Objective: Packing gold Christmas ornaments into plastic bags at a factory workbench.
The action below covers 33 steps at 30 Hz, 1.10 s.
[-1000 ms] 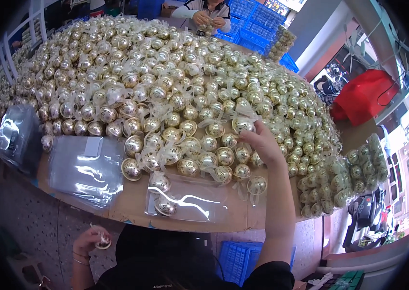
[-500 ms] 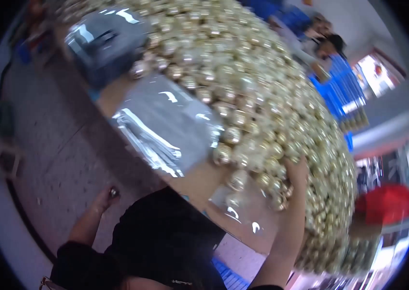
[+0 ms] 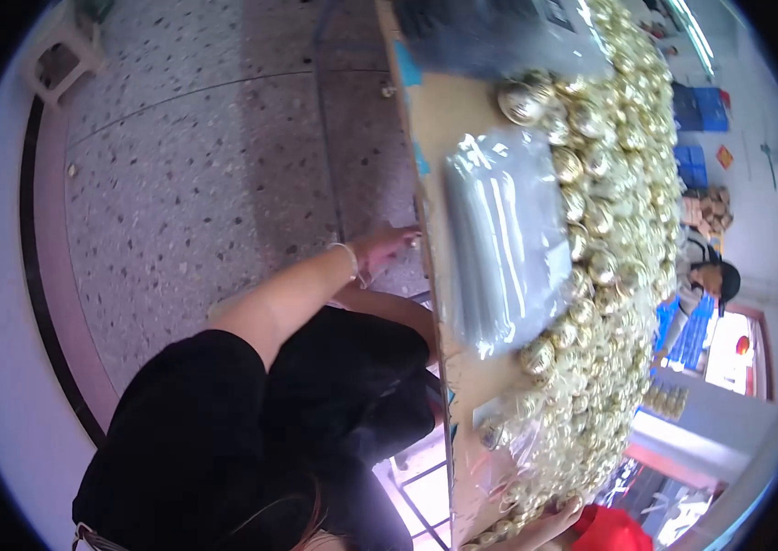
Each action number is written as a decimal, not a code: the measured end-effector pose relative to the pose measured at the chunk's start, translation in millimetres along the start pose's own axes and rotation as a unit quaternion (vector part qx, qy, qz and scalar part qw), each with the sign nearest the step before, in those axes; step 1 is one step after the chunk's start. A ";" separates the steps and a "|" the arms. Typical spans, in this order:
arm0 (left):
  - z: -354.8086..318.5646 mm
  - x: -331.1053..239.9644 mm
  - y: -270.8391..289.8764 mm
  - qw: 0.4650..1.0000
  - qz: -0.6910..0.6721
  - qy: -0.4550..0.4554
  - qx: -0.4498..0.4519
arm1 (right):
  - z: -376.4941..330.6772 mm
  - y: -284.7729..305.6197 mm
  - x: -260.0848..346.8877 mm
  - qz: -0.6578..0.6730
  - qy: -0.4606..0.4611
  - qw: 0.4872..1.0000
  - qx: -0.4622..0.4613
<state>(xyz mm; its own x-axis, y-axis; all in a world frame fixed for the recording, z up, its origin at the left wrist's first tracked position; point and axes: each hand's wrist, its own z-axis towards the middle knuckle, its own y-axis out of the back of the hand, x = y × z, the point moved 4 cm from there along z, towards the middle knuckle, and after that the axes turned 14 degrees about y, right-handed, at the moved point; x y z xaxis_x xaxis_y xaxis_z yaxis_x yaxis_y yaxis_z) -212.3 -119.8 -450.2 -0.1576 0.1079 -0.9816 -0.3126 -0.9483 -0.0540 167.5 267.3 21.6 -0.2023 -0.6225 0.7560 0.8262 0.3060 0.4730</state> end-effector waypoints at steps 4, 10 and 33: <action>16.6 -109.2 -88.2 0.913 0.118 0.153 0.360 | -49.5 44.4 -1.8 0.092 -0.009 0.995 -0.036; -59.0 -332.2 -74.6 0.618 0.150 0.119 0.762 | -135.4 -6.8 43.9 -0.130 -0.104 0.986 0.000; -35.7 -413.2 -213.3 0.746 0.384 -0.239 0.488 | -120.2 -167.5 -8.1 0.236 -0.314 0.871 0.295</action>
<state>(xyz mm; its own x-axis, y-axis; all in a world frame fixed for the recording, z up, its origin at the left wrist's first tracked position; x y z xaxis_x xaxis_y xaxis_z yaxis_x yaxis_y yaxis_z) -47.1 27.3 -39.6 -0.8850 -0.0394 -0.4639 -0.4547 -0.1408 0.8795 93.9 134.5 -118.1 -0.3142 0.1337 0.9399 0.5185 0.8535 0.0519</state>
